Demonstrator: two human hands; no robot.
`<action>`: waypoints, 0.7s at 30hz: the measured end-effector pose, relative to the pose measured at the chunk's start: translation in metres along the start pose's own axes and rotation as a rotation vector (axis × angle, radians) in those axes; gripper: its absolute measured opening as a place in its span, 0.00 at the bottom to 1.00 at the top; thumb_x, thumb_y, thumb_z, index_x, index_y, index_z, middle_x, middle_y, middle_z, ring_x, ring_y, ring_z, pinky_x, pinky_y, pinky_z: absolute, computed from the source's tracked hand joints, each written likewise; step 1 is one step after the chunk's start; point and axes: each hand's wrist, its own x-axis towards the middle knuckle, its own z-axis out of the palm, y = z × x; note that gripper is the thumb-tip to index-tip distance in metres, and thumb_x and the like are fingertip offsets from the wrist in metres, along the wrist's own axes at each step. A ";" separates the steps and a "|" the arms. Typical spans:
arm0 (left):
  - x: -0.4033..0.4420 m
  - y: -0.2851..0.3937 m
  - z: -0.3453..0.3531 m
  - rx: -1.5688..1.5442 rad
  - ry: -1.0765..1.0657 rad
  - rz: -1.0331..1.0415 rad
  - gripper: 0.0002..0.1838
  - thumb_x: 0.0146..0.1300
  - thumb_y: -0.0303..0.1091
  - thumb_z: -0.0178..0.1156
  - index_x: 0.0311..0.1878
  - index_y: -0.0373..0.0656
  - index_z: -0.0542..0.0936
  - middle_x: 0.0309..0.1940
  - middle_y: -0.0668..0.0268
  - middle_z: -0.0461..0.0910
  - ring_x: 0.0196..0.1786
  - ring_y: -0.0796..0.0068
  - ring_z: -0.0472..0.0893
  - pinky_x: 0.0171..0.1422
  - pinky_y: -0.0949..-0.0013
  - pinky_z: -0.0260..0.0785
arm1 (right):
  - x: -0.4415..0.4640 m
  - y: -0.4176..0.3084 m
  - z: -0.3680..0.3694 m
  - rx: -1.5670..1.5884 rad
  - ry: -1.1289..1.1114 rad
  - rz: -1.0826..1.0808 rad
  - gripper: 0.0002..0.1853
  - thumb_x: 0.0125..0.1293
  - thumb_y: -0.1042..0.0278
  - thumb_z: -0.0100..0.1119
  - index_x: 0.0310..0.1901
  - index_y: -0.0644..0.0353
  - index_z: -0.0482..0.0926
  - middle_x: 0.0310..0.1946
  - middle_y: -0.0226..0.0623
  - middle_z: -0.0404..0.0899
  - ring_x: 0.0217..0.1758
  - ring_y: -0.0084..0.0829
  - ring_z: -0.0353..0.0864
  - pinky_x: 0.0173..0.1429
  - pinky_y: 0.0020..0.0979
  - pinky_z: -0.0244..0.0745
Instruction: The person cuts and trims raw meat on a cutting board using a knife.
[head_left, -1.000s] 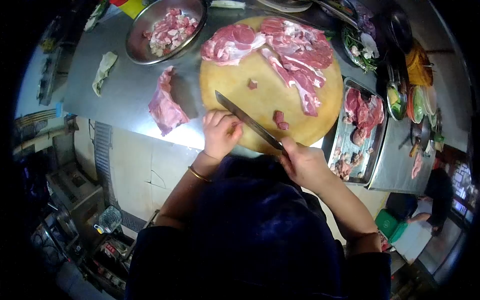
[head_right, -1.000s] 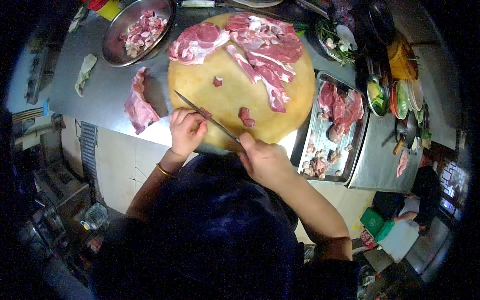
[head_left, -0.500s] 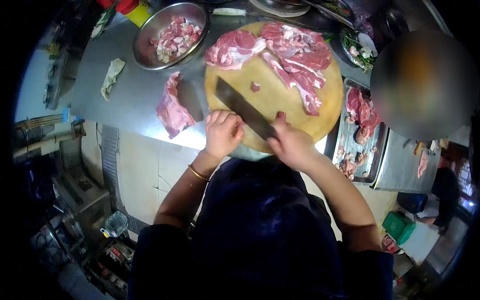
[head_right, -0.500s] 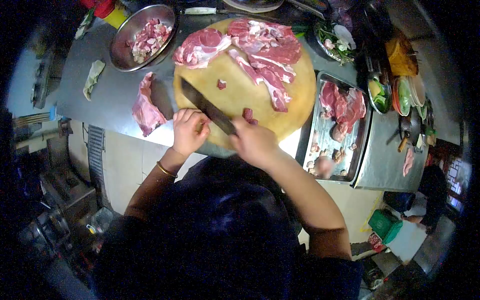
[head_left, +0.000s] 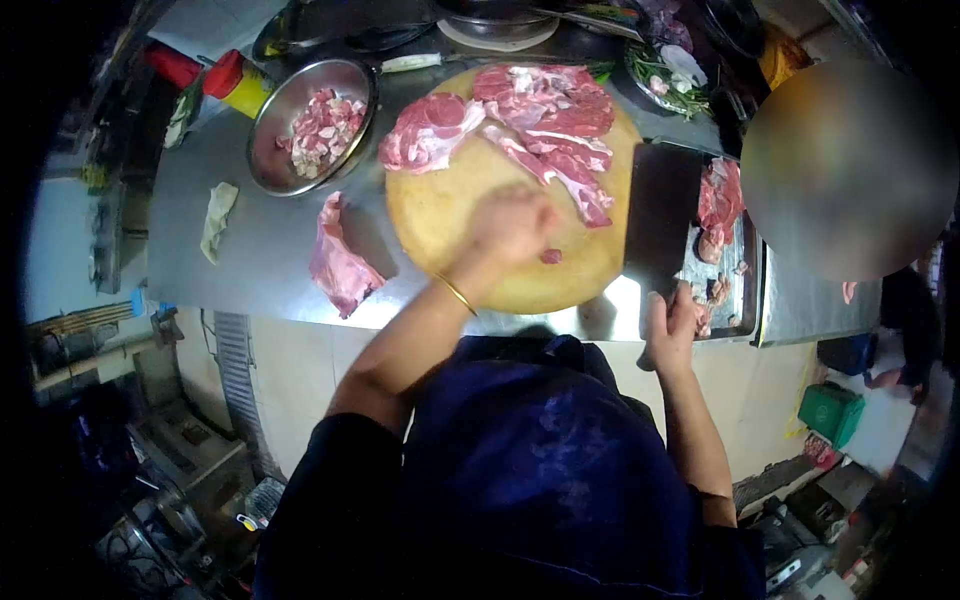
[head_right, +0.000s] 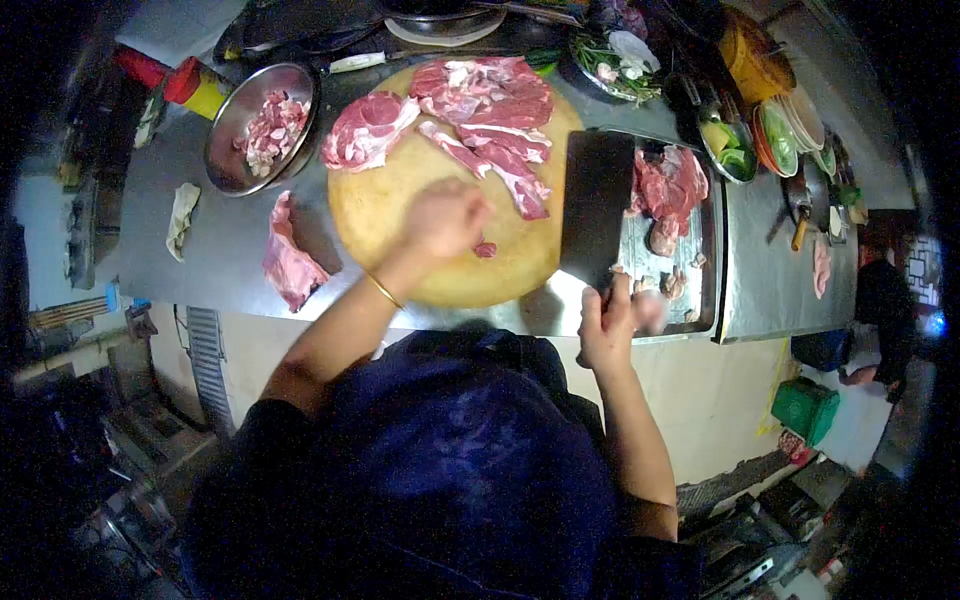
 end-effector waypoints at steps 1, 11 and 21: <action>-0.010 0.024 -0.003 0.028 -0.023 0.048 0.16 0.69 0.49 0.57 0.39 0.46 0.83 0.38 0.60 0.82 0.45 0.55 0.81 0.50 0.53 0.74 | -0.002 0.022 -0.002 -0.100 0.041 -0.053 0.15 0.73 0.71 0.56 0.56 0.62 0.65 0.23 0.26 0.68 0.20 0.17 0.67 0.22 0.22 0.64; -0.061 -0.026 -0.043 -0.701 0.197 -0.173 0.08 0.64 0.33 0.61 0.28 0.48 0.79 0.32 0.68 0.81 0.31 0.70 0.81 0.36 0.62 0.77 | -0.022 0.027 0.004 -0.108 0.090 0.108 0.17 0.76 0.68 0.52 0.61 0.64 0.65 0.20 0.24 0.67 0.16 0.16 0.65 0.18 0.22 0.62; -0.023 -0.274 -0.165 0.596 0.187 -0.441 0.42 0.58 0.53 0.70 0.72 0.45 0.69 0.66 0.46 0.74 0.70 0.46 0.72 0.73 0.48 0.64 | -0.023 0.015 0.002 -0.101 0.069 0.150 0.29 0.75 0.67 0.52 0.72 0.68 0.57 0.22 0.29 0.70 0.16 0.20 0.67 0.19 0.25 0.65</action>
